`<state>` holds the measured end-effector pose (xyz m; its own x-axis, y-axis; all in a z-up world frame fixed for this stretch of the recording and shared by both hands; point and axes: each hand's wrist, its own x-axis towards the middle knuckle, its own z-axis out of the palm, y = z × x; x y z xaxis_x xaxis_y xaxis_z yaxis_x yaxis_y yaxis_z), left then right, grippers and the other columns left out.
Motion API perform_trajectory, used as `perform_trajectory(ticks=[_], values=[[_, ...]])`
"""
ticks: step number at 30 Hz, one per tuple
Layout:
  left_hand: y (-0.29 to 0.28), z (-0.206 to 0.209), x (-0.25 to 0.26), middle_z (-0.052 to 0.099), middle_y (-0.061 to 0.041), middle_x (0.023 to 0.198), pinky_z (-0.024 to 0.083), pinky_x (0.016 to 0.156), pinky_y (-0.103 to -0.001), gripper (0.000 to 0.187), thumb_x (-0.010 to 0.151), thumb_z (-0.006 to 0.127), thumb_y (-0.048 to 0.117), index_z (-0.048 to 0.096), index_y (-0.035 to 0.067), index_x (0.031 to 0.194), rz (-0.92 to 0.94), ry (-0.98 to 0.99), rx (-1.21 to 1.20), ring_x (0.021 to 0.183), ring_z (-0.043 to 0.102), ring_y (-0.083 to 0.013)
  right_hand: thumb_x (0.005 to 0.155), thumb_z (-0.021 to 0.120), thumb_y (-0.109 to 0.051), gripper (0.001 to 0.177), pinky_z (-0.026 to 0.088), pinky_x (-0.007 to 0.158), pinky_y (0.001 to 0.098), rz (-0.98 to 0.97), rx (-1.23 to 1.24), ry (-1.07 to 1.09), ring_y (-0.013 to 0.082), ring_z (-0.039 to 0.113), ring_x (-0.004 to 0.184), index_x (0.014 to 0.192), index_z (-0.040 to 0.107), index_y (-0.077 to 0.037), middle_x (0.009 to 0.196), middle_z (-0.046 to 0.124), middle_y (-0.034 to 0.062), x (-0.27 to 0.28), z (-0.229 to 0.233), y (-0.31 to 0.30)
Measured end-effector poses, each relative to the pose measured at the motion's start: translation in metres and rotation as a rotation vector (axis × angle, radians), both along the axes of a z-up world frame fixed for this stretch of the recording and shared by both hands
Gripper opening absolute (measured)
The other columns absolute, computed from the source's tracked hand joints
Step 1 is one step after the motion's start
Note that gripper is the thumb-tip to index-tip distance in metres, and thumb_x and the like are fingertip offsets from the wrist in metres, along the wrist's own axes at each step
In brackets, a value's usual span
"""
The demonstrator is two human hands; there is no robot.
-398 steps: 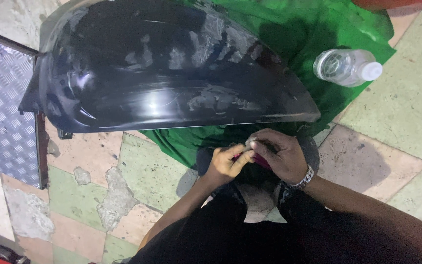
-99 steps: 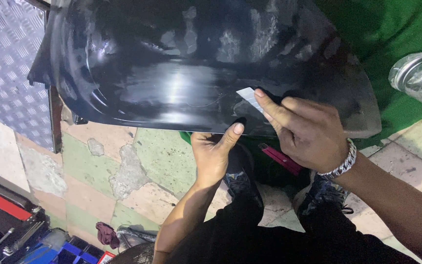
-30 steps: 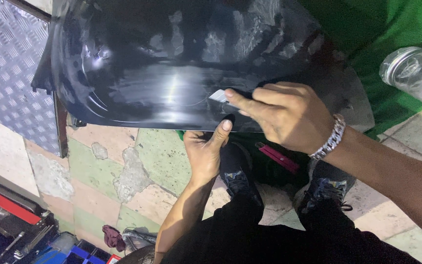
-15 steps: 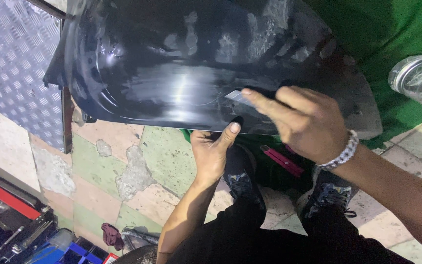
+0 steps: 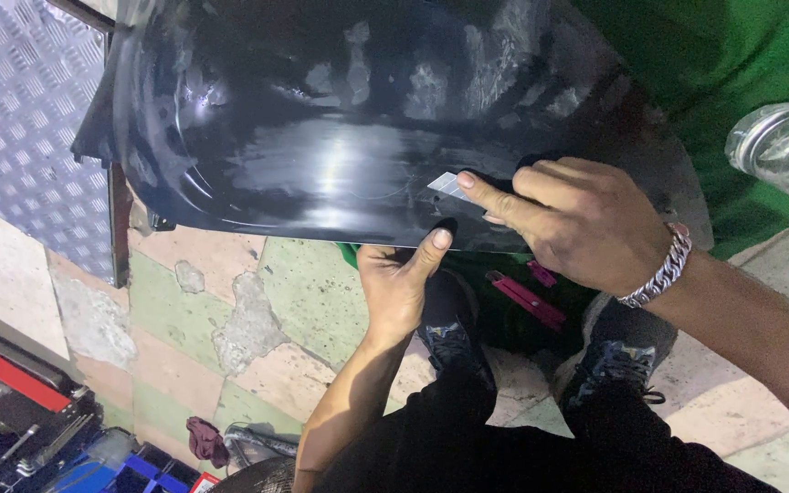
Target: Scraping residue or old material from a black motorcycle plastic part using a small blade and a utility knife.
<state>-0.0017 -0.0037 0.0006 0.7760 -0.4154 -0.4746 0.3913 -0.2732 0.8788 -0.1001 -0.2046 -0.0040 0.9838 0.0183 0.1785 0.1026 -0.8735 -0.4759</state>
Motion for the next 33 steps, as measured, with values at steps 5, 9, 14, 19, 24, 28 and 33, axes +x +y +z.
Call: perform_trajectory(ticks=[5, 9, 14, 19, 24, 28, 33], values=[[0.001, -0.001, 0.002, 0.075, -0.003, 0.100, 0.055, 0.091, -0.031, 0.019, 0.084, 0.083, 0.018, 0.076, 0.007, 0.098, -0.002, 0.024, -0.001, 0.092, 0.066, -0.0123, 0.098, 0.058, -0.008, 0.048, 0.048, 0.066, 0.0348, 0.074, 0.067, 0.000, 0.0203, 0.050, 0.066, 0.146, 0.060, -0.008, 0.075, 0.044, -0.0017, -0.001, -0.007, -0.005], [-0.003, 0.008, 0.004, 0.050, 0.006, 0.063, 0.033, 0.054, -0.025, 0.032, 0.085, 0.081, 0.019, 0.057, 0.016, 0.064, -0.016, 0.075, 0.030, 0.058, 0.040, -0.0076, 0.103, 0.058, -0.016, 0.044, 0.048, 0.064, 0.0365, 0.113, 0.092, -0.032, 0.0210, 0.050, 0.065, 0.146, 0.059, -0.008, 0.072, 0.043, -0.0015, -0.001, -0.008, -0.009], [-0.006, 0.011, 0.006, 0.047, 0.003, 0.054, 0.030, 0.052, -0.026, 0.043, 0.088, 0.078, 0.019, 0.049, 0.015, 0.056, -0.060, 0.055, -0.029, 0.051, 0.038, -0.0088, 0.095, 0.058, -0.010, 0.052, 0.047, 0.063, 0.0373, 0.164, 0.107, -0.012, 0.0216, 0.050, 0.065, 0.146, 0.058, -0.015, 0.072, 0.046, -0.0020, -0.004, -0.010, -0.017], [-0.005, 0.012, 0.006, 0.047, 0.003, 0.052, 0.031, 0.052, -0.026, 0.044, 0.087, 0.078, 0.018, 0.049, 0.015, 0.054, -0.081, 0.031, -0.027, 0.050, 0.039, -0.0088, 0.103, 0.062, -0.016, 0.042, 0.049, 0.063, 0.0352, -0.066, 0.127, -0.032, 0.0186, 0.047, 0.061, 0.145, 0.064, -0.019, 0.073, 0.036, -0.0021, -0.008, -0.007, 0.004], [-0.006, 0.014, 0.007, 0.048, 0.004, 0.056, 0.030, 0.053, -0.026, 0.039, 0.086, 0.079, 0.019, 0.051, 0.015, 0.060, -0.054, 0.066, -0.036, 0.053, 0.039, -0.0082, 0.101, 0.065, -0.014, 0.044, 0.046, 0.062, 0.0379, 0.063, 0.264, -0.060, 0.0217, 0.048, 0.062, 0.144, 0.062, -0.012, 0.073, 0.041, -0.0006, -0.003, -0.008, -0.004], [-0.001, 0.004, 0.006, 0.065, 0.004, 0.075, 0.046, 0.064, -0.024, 0.014, 0.085, 0.082, 0.018, 0.072, 0.009, 0.085, -0.017, 0.051, -0.047, 0.068, 0.052, -0.0074, 0.091, 0.053, -0.001, 0.059, 0.049, 0.067, 0.0363, 0.171, 0.175, -0.013, 0.0209, 0.051, 0.066, 0.148, 0.058, -0.017, 0.078, 0.044, -0.0019, -0.002, -0.012, -0.016], [0.002, 0.006, 0.006, 0.062, 0.007, 0.078, 0.045, 0.067, -0.025, 0.015, 0.084, 0.083, 0.016, 0.069, 0.013, 0.080, -0.049, 0.052, -0.014, 0.073, 0.051, -0.0070, 0.108, 0.041, -0.021, 0.042, 0.046, 0.063, 0.0388, 0.045, 0.338, -0.018, 0.0244, 0.047, 0.062, 0.146, 0.060, -0.018, 0.074, 0.042, 0.0005, -0.008, -0.013, -0.007]])
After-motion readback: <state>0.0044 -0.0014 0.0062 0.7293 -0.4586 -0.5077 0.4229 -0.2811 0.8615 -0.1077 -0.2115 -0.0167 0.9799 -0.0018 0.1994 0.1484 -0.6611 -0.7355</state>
